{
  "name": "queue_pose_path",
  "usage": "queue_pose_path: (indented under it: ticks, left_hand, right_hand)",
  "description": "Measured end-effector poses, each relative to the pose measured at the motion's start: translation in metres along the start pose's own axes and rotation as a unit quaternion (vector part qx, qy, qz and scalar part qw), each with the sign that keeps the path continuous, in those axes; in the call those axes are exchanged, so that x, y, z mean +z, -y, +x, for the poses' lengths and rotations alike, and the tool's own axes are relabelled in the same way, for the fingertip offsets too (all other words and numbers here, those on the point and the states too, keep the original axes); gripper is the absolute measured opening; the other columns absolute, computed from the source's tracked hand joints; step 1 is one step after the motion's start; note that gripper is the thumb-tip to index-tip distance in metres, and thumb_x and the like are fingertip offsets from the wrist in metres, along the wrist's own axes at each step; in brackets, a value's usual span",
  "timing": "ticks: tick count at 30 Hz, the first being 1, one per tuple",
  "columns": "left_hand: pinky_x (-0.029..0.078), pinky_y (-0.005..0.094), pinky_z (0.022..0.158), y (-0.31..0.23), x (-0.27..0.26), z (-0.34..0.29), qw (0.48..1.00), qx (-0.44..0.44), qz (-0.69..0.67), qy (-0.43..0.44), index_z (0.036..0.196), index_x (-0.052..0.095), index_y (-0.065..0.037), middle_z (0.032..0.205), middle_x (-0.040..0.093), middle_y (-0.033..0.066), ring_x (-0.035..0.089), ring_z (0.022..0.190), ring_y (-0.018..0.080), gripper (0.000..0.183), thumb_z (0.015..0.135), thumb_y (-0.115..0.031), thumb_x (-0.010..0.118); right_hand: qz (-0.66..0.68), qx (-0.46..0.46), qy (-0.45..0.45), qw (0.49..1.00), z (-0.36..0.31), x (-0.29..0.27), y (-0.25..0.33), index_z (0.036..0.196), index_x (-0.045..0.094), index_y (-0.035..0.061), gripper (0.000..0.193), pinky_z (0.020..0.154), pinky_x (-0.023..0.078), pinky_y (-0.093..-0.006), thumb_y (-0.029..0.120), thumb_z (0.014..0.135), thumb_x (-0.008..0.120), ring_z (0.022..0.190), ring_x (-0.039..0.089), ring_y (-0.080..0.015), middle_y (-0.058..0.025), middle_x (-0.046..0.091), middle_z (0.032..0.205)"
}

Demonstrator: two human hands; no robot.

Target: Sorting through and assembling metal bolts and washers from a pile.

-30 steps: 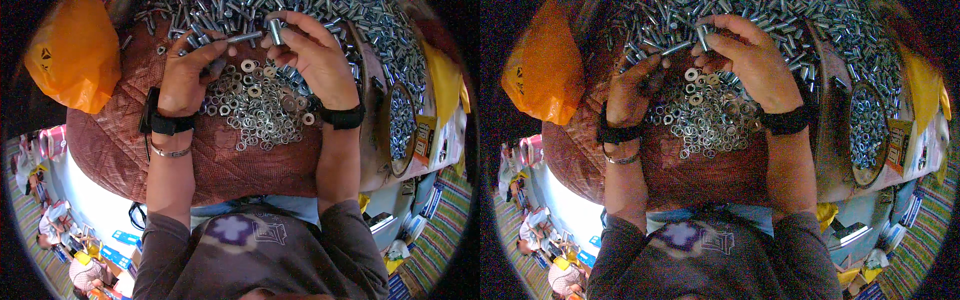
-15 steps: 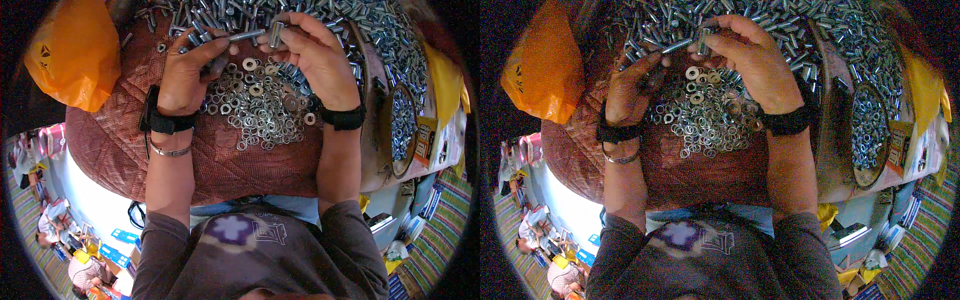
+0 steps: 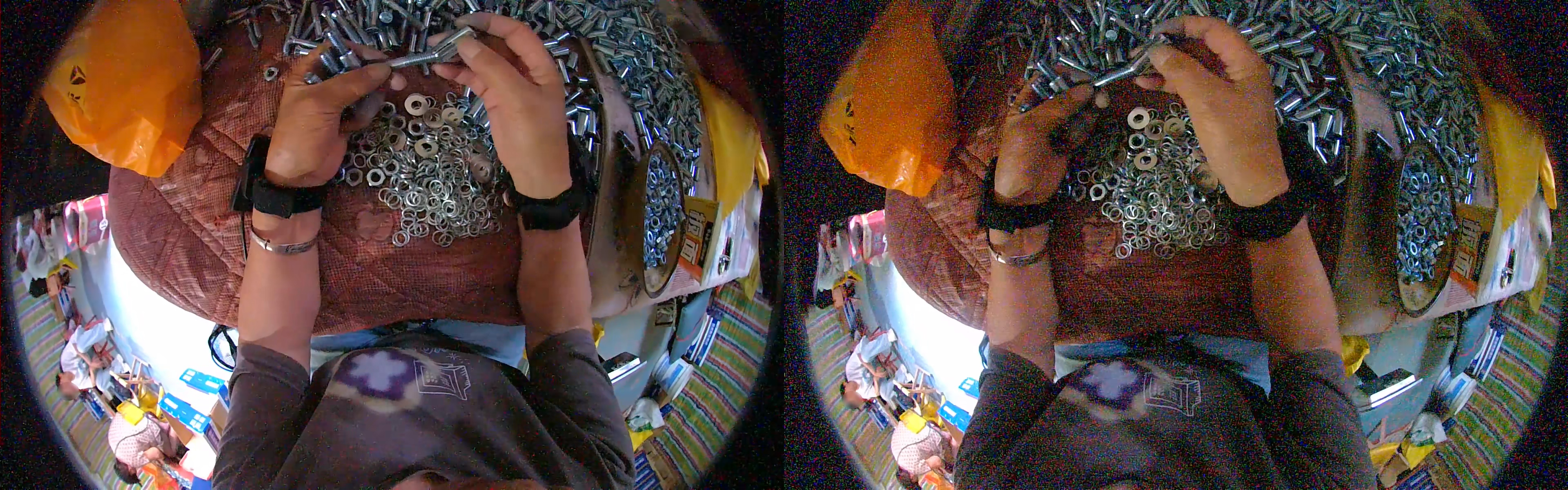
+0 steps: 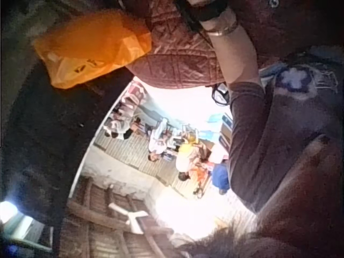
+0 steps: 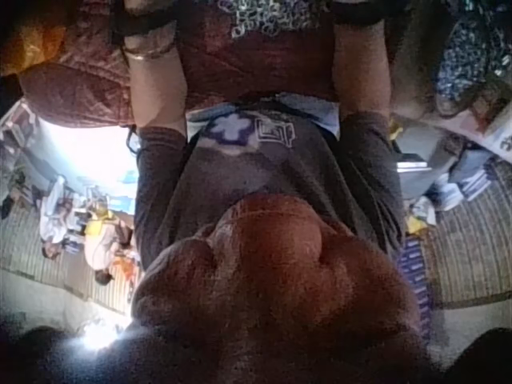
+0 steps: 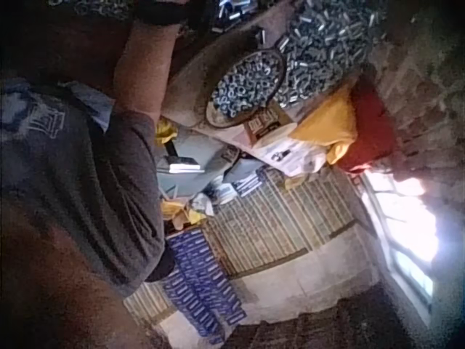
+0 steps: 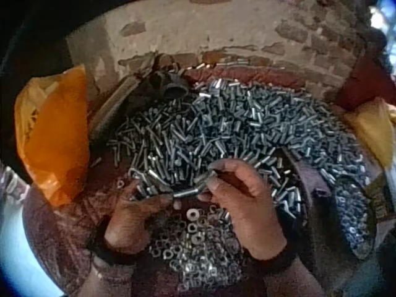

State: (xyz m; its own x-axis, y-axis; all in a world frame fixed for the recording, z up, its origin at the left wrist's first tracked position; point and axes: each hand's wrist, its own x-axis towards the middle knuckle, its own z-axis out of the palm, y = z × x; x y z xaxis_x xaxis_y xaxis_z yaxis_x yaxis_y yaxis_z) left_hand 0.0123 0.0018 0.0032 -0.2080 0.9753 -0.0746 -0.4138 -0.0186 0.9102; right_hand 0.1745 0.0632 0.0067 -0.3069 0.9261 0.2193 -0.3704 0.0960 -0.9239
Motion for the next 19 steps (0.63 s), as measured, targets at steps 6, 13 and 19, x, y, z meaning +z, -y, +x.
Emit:
queue_pose_path:
  ticks: [6, 13, 19]
  left_hand:
    - [0.033, 0.0155, 0.045, 0.001, -0.001, 0.001, 1.000, -0.006, 0.013, 0.017, 0.085, 0.059, -0.008, 0.074, 0.063, 0.0033, 0.051, 0.056, 0.0060, 0.007, 0.079, -0.004, 0.060]
    - [0.038, 0.0177, 0.050, -0.005, 0.003, -0.010, 0.998, -0.025, 0.051, 0.031, 0.085, 0.058, -0.009, 0.073, 0.063, 0.0017, 0.056, 0.062, 0.0070, 0.007, 0.079, -0.006, 0.061]
    - [0.043, 0.0184, 0.058, -0.008, 0.003, -0.017, 0.992, 0.012, 0.106, 0.067, 0.093, 0.058, -0.007, 0.077, 0.064, 0.0037, 0.059, 0.068, 0.0101, 0.013, 0.081, -0.008, 0.059]
  right_hand:
    - [-0.062, -0.013, -0.009, 0.998, -0.005, 0.006, 0.004, 0.093, 0.055, -0.0014, 0.014, 0.062, 0.052, -0.0243, 0.005, 0.081, 0.060, 0.069, 0.062, -0.0143, -0.0080, 0.062, 0.079]
    - [-0.122, 0.065, 0.070, 0.988, -0.011, 0.007, 0.013, 0.089, 0.056, 0.0002, 0.016, 0.051, 0.047, -0.0208, 0.012, 0.080, 0.063, 0.058, 0.059, -0.0093, -0.0047, 0.061, 0.067]
    - [-0.221, 0.053, 0.093, 0.969, -0.017, 0.005, 0.028, 0.094, 0.058, 0.0039, 0.022, 0.055, 0.048, -0.0235, 0.018, 0.079, 0.065, 0.063, 0.059, -0.0118, -0.0046, 0.062, 0.071]
